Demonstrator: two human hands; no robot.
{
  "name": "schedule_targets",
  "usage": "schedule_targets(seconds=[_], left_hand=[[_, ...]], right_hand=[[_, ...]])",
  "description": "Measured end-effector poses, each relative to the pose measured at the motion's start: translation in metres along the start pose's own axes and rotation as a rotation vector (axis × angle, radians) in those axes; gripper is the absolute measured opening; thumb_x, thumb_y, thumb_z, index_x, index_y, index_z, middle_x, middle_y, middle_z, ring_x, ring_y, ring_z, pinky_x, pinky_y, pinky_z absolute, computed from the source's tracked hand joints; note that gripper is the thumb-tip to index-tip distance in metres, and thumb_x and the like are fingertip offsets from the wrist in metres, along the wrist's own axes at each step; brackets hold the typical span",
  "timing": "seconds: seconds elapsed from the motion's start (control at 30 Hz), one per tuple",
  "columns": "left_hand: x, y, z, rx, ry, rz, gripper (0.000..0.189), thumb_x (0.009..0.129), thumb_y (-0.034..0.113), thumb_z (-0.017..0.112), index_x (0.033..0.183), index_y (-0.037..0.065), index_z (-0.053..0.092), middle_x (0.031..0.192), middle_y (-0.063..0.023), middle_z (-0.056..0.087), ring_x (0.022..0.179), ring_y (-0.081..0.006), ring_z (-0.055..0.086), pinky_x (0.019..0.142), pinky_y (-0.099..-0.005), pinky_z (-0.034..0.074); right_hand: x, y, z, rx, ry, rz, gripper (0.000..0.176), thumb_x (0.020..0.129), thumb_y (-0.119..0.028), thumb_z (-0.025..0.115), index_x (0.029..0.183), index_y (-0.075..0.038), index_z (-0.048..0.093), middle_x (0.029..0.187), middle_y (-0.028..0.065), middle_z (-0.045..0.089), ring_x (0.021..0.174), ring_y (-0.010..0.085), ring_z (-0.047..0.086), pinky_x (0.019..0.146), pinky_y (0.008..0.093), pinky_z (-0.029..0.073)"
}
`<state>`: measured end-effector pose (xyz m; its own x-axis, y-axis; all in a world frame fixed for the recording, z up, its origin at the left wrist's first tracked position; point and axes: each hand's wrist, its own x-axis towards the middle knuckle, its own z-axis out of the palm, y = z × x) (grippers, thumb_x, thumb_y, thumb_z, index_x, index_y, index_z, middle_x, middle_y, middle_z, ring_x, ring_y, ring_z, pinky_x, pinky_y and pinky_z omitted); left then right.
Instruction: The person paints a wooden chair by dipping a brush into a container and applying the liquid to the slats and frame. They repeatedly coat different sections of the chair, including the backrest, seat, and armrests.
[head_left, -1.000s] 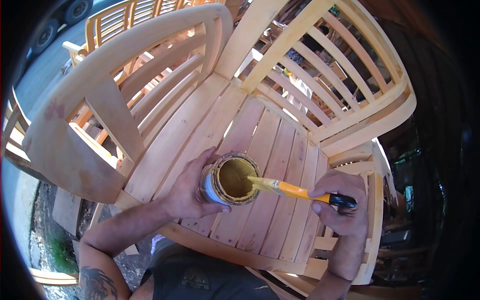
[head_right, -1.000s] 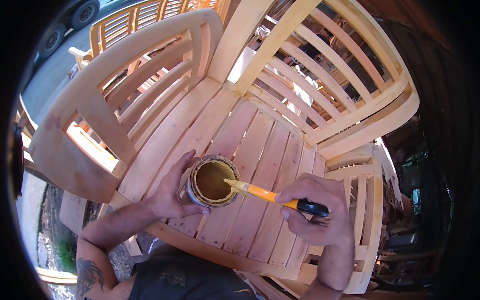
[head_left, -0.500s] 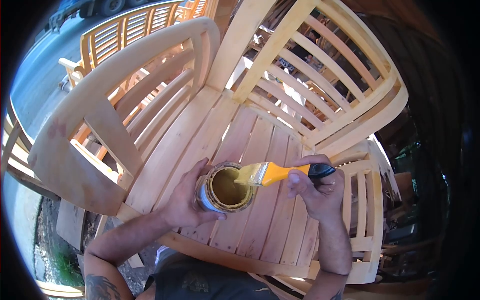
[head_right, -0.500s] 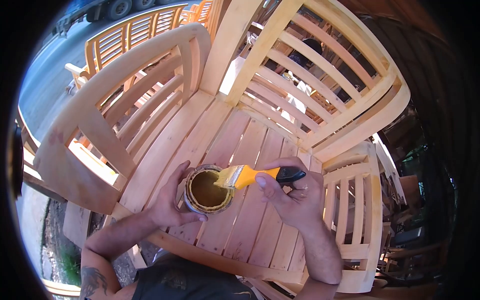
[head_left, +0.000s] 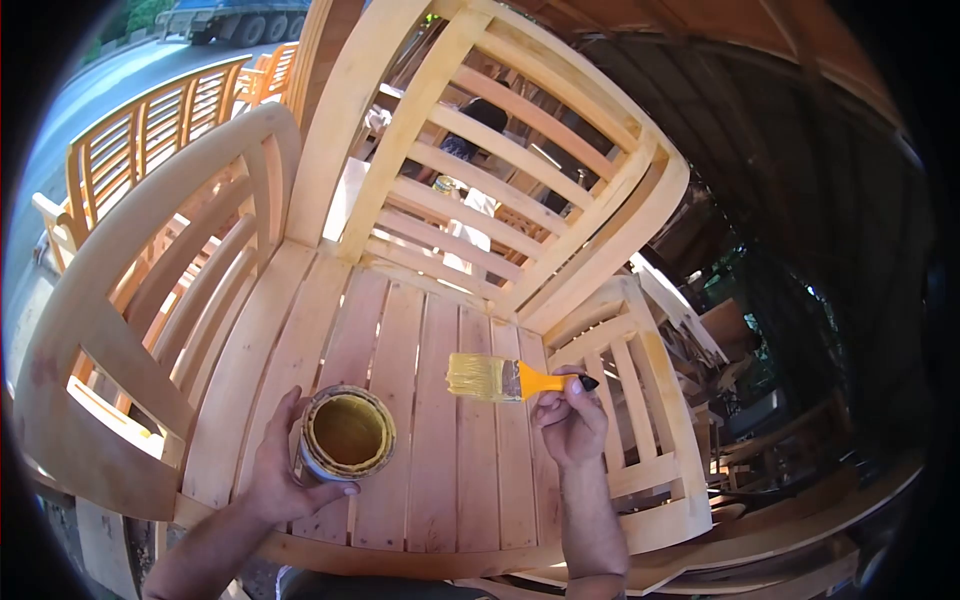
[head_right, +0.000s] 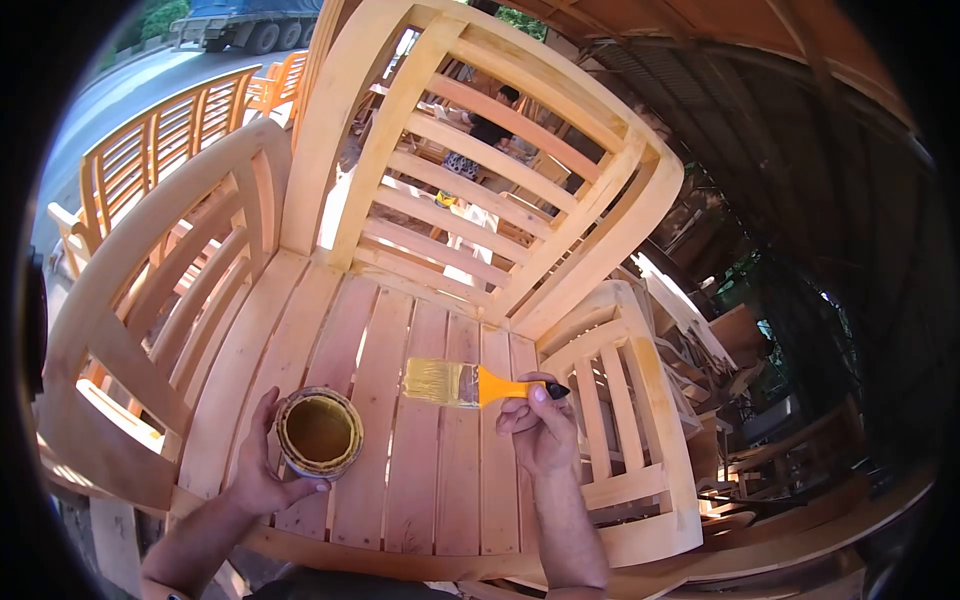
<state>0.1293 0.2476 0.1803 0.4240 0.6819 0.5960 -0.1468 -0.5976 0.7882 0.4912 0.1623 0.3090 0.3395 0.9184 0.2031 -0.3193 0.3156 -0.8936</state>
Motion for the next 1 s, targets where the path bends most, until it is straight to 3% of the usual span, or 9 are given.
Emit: schedule_targets(seconds=[0.13,0.27,0.5,0.7,0.83,0.87,1.0], left_hand=[[-0.006,-0.001,-0.003,0.101,0.016,-0.055,0.129,0.065,0.028,0.098,0.156,-0.005,0.013,0.145,-0.0236,0.049,0.134,-0.0354,0.051,0.114,-0.0457,0.039],[-0.009,-0.002,-0.004,0.144,0.017,-0.12,0.13,0.062,0.032,0.099,0.156,-0.004,0.017,0.144,-0.0226,0.05,0.131,-0.0362,0.053,0.112,-0.0458,0.04],[-0.009,-0.001,-0.006,0.122,0.005,-0.117,0.134,0.062,0.03,0.1,0.157,-0.005,0.012,0.146,-0.0234,0.051,0.139,-0.0347,0.048,0.119,-0.0456,0.032],[-0.011,-0.005,-0.005,0.136,0.017,-0.111,0.133,0.062,0.029,0.1,0.157,-0.004,0.013,0.146,-0.0235,0.051,0.139,-0.0338,0.047,0.119,-0.0459,0.031],[-0.011,-0.002,-0.006,0.141,0.005,-0.155,0.134,0.062,0.029,0.1,0.157,-0.005,0.012,0.145,-0.0233,0.05,0.139,-0.0342,0.047,0.119,-0.0462,0.031],[-0.011,0.0,-0.007,0.144,-0.001,-0.166,0.134,0.062,0.029,0.1,0.157,-0.005,0.012,0.145,-0.0232,0.05,0.139,-0.0345,0.047,0.119,-0.0464,0.031],[-0.005,-0.003,-0.001,0.098,0.022,-0.032,0.129,0.064,0.028,0.098,0.156,-0.005,0.013,0.141,-0.0241,0.052,0.134,-0.0366,0.052,0.113,-0.0465,0.039]], right_hand=[[-0.015,0.033,-0.011,0.121,0.022,0.045,0.032,0.1,-0.025,0.061,0.122,-0.002,0.058,0.084,0.0134,0.074,0.063,0.0245,0.07,0.06,0.0388,0.058],[-0.021,0.044,0.015,0.031,-0.077,0.032,0.026,0.102,-0.017,0.059,0.121,0.001,0.056,0.086,0.0192,0.074,0.065,0.0274,0.072,0.063,0.038,0.061],[-0.023,0.034,0.056,-0.498,-0.257,-0.037,0.022,0.1,-0.015,0.064,0.112,0.002,0.057,0.076,0.0147,0.071,0.058,0.0222,0.069,0.057,0.0343,0.06],[-0.012,0.013,0.035,-0.439,-0.165,-0.161,0.017,0.099,-0.012,0.063,0.108,0.002,0.058,0.072,0.0137,0.07,0.055,0.0208,0.067,0.05,0.033,0.058],[-0.011,-0.001,0.025,-0.211,-0.035,-0.178,0.022,0.101,-0.018,0.06,0.113,0.0,0.06,0.073,0.0136,0.07,0.054,0.0217,0.067,0.05,0.0331,0.057],[-0.01,-0.003,0.015,-0.224,-0.005,-0.192,0.029,0.102,-0.027,0.058,0.117,-0.002,0.06,0.077,0.01,0.07,0.056,0.0185,0.064,0.051,0.0303,0.054],[0.004,-0.041,-0.013,-0.094,0.091,-0.424,0.031,0.102,-0.023,0.061,0.125,-0.003,0.058,0.087,0.0154,0.072,0.059,0.0206,0.068,0.051,0.0324,0.056]])
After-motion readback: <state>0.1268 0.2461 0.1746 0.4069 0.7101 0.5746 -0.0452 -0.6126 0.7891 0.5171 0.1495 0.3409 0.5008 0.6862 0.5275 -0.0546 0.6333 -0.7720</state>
